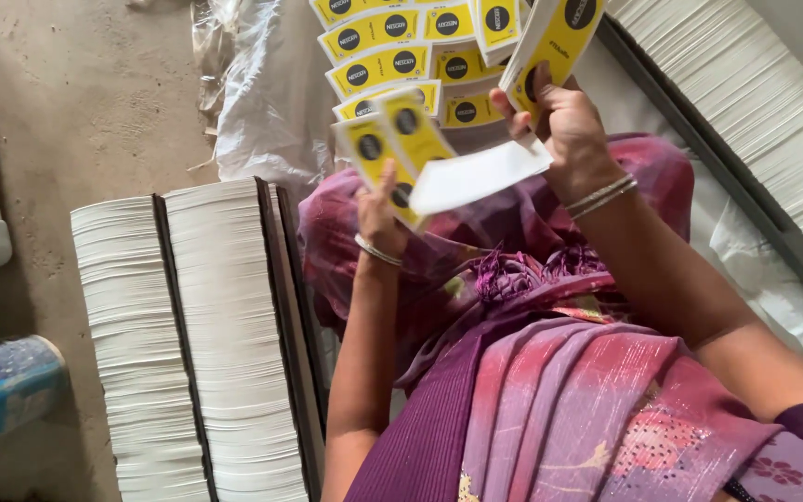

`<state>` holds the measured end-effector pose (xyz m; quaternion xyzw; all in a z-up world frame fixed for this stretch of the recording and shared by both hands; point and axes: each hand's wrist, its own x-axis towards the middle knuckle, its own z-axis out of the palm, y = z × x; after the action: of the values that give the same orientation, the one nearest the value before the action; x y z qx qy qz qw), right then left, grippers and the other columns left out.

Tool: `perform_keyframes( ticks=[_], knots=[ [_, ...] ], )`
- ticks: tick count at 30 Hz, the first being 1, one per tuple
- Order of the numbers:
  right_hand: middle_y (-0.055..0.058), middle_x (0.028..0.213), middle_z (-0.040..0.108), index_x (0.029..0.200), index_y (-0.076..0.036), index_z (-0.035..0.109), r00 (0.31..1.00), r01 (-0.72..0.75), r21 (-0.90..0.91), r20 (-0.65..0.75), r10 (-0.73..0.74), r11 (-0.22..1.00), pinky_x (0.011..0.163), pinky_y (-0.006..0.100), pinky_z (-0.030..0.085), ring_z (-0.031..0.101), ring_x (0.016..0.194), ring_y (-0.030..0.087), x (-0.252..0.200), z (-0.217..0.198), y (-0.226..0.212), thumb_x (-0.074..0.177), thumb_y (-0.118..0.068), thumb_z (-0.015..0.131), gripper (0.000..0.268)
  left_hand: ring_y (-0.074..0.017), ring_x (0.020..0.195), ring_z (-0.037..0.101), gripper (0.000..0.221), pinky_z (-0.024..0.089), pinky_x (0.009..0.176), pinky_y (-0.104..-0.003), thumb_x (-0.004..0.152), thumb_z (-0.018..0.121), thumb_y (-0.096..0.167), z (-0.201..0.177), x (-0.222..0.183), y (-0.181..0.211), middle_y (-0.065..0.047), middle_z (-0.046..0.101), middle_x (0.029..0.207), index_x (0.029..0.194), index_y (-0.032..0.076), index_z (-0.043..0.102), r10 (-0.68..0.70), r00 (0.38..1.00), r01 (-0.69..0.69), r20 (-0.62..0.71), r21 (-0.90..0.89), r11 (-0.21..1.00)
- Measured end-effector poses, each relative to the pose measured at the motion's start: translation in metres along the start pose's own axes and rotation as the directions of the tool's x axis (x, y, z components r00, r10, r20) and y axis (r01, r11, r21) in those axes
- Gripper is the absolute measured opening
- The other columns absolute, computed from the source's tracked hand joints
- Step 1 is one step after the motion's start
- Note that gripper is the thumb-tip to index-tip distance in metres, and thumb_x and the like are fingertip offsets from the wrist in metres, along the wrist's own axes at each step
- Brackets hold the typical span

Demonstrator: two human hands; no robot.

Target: The person gathers paper labels by hand, stacks them into a pile, and places the stack into a metal tray. They then continue to sort through, flip, and rearrange the stacks of labels on the white surface.

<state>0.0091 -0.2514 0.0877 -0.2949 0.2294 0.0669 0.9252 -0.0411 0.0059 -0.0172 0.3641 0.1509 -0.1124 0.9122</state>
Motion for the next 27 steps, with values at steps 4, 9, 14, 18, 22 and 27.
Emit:
perform_keyframes(
  ticks=[4,9,14,18,22,27],
  knots=[
    [0.021,0.124,0.067,0.135,0.0,0.054,0.999,-0.039,-0.037,-0.02,0.038,0.999,0.06,0.025,0.061,0.076,0.091,0.031,-0.006,0.003,-0.003,0.109,-0.023,0.051,0.035,-0.0183,0.071,0.069,0.026,0.059,0.061,-0.033,0.102,0.064,0.024,-0.006,0.009,0.016,-0.011,0.074,0.087,0.096,0.0,0.07,0.307,0.947,-0.251,-0.094,0.381,0.89],
    [0.024,0.121,0.067,0.134,0.001,0.052,0.996,-0.01,0.106,-0.086,0.019,0.994,0.072,0.033,0.065,0.075,0.096,0.036,0.03,0.005,0.017,0.106,-0.023,0.05,0.037,-0.0134,0.074,0.056,0.066,0.05,0.059,-0.03,0.084,0.059,0.069,-0.033,0.018,-0.057,-0.004,0.063,0.081,0.08,0.003,0.063,0.355,0.873,-0.487,0.334,0.607,0.628],
    [0.029,0.119,0.064,0.134,0.005,0.045,0.976,0.197,0.232,-0.14,-0.167,0.953,0.085,0.046,0.067,0.071,0.1,0.041,0.046,0.017,0.044,0.105,-0.018,0.046,0.037,-0.0116,0.064,0.064,0.021,0.053,0.057,-0.028,0.092,0.075,0.022,0.069,-0.042,-0.048,-0.005,0.072,0.079,0.097,0.001,0.075,0.212,0.932,-0.33,0.295,0.441,0.835],
    [0.029,0.114,0.066,0.133,0.0,0.045,0.98,0.192,0.265,-0.101,-0.171,0.945,0.082,0.045,0.067,0.072,0.096,0.04,0.051,0.012,0.031,0.103,-0.009,0.042,0.032,-0.0108,0.063,0.069,0.02,0.056,0.056,-0.025,0.091,0.079,0.02,0.069,-0.041,-0.045,-0.007,0.077,0.079,0.095,0.001,0.078,0.229,0.973,-0.131,-0.038,0.727,0.674],
    [0.022,0.106,0.069,0.123,0.0,0.058,0.922,0.38,-0.317,0.206,-0.328,0.869,0.078,0.04,0.065,0.072,0.092,0.033,0.058,-0.03,-0.025,0.107,-0.007,0.05,0.019,-0.0106,0.068,0.068,0.022,0.054,0.06,-0.025,0.086,0.081,0.013,0.025,-0.029,-0.036,-0.009,0.078,0.087,0.102,-0.002,0.078,0.035,0.994,-0.078,0.102,0.449,0.89],
    [0.005,0.094,0.069,0.102,-0.01,0.067,0.589,0.754,-0.39,0.758,0.281,-0.528,0.074,0.032,0.061,0.07,0.086,0.019,-0.024,0.031,-0.053,0.103,-0.012,0.063,0.005,-0.0107,0.073,0.072,0.021,0.059,0.066,-0.026,0.086,0.08,0.011,0.015,-0.019,-0.015,-0.008,0.079,0.089,0.102,-0.002,0.078,0.017,0.996,-0.065,0.09,0.568,0.82]
  ],
)
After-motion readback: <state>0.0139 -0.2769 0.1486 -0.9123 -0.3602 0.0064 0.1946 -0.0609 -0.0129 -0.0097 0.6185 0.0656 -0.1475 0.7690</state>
